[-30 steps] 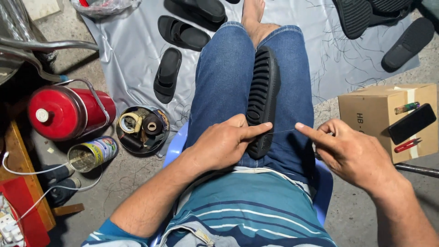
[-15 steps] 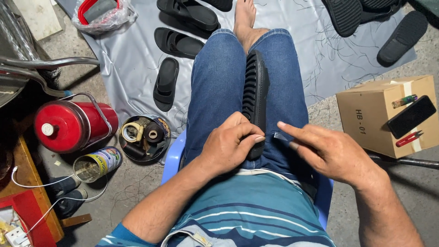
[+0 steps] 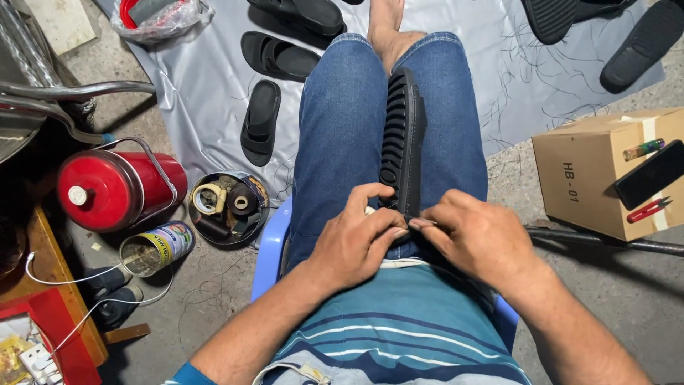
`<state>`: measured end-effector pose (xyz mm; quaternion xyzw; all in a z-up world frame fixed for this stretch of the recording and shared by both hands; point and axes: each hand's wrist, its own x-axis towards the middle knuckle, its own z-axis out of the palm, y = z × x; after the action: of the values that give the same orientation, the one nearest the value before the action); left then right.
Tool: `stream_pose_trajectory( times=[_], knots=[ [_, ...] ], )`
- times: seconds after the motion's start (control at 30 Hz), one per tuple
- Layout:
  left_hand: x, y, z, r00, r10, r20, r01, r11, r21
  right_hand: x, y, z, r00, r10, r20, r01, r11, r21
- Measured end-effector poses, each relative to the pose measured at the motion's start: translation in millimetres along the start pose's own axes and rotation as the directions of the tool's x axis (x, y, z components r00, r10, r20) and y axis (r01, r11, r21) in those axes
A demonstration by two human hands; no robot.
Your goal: Hand-sewing the sole of a sandal using a needle and thread
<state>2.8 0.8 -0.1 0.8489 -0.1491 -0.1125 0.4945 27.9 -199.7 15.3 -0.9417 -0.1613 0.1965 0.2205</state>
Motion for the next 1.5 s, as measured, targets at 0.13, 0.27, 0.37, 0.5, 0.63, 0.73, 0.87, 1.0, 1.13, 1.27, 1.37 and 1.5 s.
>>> stream_pose_trajectory(
  times=[0.13,0.27,0.37,0.5,0.63,0.73,0.87,1.0,1.13,1.27,1.37,1.5],
  knots=[
    [-1.0,-4.6,-2.5,1.0,0.008,-0.023,-0.008,1.0,-0.016,2.1,4.2,-4.4,0.987,0.105,0.123,-0.14,0.938,0.316],
    [-2.2,-11.8,-7.5,1.0,0.013,0.024,-0.012,0.999,-0.053,-0.5,47.4,-38.3,0.854,0.518,-0.046,-0.048,0.167,0.985],
    [-2.7,-14.5,-14.3,1.0,0.002,0.011,0.0,0.994,-0.107,-9.7,121.1,-33.6,0.629,0.762,-0.155,0.076,0.138,0.988],
    [7.4,-16.6,-22.8,1.0,-0.003,-0.008,0.003,0.999,-0.037,-1.2,65.7,-25.4,0.722,-0.254,-0.644,0.387,0.919,0.071],
    [4.0,-13.8,-28.9,0.989,-0.096,0.115,0.077,0.984,0.161,0.2,25.9,8.3,0.887,-0.337,-0.314,0.398,0.905,0.152],
    [5.2,-4.4,-41.4,0.975,-0.113,0.192,0.078,0.98,0.18,7.5,22.3,15.7,0.946,-0.188,-0.264,0.249,0.943,0.221],
    [4.6,15.2,-63.3,0.923,0.304,0.238,-0.095,0.776,-0.624,25.8,12.2,7.7,0.922,-0.173,-0.345,0.279,0.916,0.289],
    [5.9,11.1,-52.7,0.968,0.16,0.192,0.001,0.768,-0.64,28.9,11.2,13.2,0.914,-0.155,-0.376,0.28,0.91,0.305],
    [9.8,-1.4,-31.1,0.998,-0.043,0.047,0.052,0.975,-0.216,23.3,12.0,19.6,0.935,-0.051,-0.352,0.214,0.872,0.441],
    [13.3,-22.8,-24.6,0.99,-0.054,0.128,0.056,0.998,-0.012,24.7,18.0,30.1,0.914,-0.079,-0.399,0.264,0.86,0.437],
    [16.0,-21.3,-32.5,0.979,-0.021,0.202,0.024,1.0,-0.012,23.4,14.0,28.1,0.899,-0.109,-0.425,0.288,0.877,0.384],
    [12.1,-30.0,-47.5,0.965,-0.075,0.252,0.135,0.965,-0.226,15.4,2.7,-8.1,0.952,-0.169,-0.256,0.253,0.905,0.342]
  ],
)
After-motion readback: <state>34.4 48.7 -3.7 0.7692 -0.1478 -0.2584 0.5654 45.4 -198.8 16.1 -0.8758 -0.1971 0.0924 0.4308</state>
